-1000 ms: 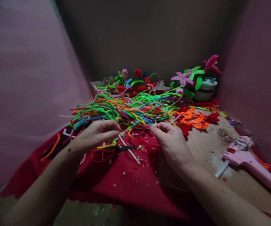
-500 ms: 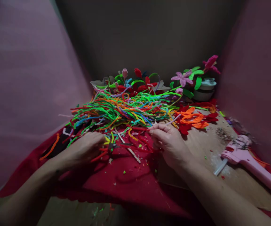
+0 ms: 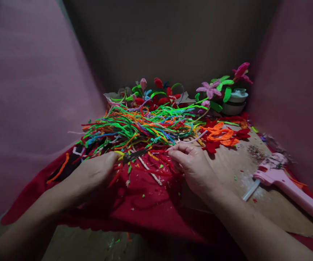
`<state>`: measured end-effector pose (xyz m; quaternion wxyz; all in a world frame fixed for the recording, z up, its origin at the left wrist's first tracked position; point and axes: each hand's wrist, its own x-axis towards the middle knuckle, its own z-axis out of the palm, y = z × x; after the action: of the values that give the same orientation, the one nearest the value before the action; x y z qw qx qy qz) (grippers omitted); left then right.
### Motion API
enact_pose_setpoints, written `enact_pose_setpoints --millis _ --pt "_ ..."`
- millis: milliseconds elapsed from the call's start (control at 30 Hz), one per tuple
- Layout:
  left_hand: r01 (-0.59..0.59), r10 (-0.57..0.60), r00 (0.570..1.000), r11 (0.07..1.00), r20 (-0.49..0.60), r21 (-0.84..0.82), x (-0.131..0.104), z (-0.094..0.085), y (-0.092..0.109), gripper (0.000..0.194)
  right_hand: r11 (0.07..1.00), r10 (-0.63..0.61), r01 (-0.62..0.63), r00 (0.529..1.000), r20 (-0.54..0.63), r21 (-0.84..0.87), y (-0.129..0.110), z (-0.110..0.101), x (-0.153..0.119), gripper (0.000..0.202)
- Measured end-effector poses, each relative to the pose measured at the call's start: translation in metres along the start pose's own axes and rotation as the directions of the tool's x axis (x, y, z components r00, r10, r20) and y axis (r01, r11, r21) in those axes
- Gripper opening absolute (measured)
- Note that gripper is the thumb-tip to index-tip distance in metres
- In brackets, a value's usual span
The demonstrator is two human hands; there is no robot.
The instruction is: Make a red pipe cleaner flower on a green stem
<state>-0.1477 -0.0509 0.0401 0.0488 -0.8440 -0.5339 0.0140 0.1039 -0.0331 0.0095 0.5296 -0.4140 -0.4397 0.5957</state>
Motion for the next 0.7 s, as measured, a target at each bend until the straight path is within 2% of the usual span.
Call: enact_pose_setpoints --millis 167,333,500,700 --pt "-0.055 0.056 0.998 0.992 -0.007 0.114 0.01 0.004 0.016 0.025 1.0 0.017 -0.017 1.0 0.022 0.008 0.003 -0.002 0.0 0.007" --pt "-0.085 0.074 0.995 0.975 0.06 0.206 0.013 0.003 0.029 0.029 0.999 0.033 -0.033 0.999 0.02 0.008 0.004 -0.001 -0.001 0.007" --pt "-0.092 0.072 0.991 0.979 0.111 0.18 0.018 -0.001 0.037 0.031 0.999 0.016 -0.017 0.999 0.033 0.027 0.004 0.0 -0.002 0.005" --pt "-0.062 0.048 0.988 0.994 0.144 0.095 0.02 -0.004 0.042 0.032 0.991 0.052 -0.059 0.997 0.063 0.118 0.005 0.002 -0.003 0.003"
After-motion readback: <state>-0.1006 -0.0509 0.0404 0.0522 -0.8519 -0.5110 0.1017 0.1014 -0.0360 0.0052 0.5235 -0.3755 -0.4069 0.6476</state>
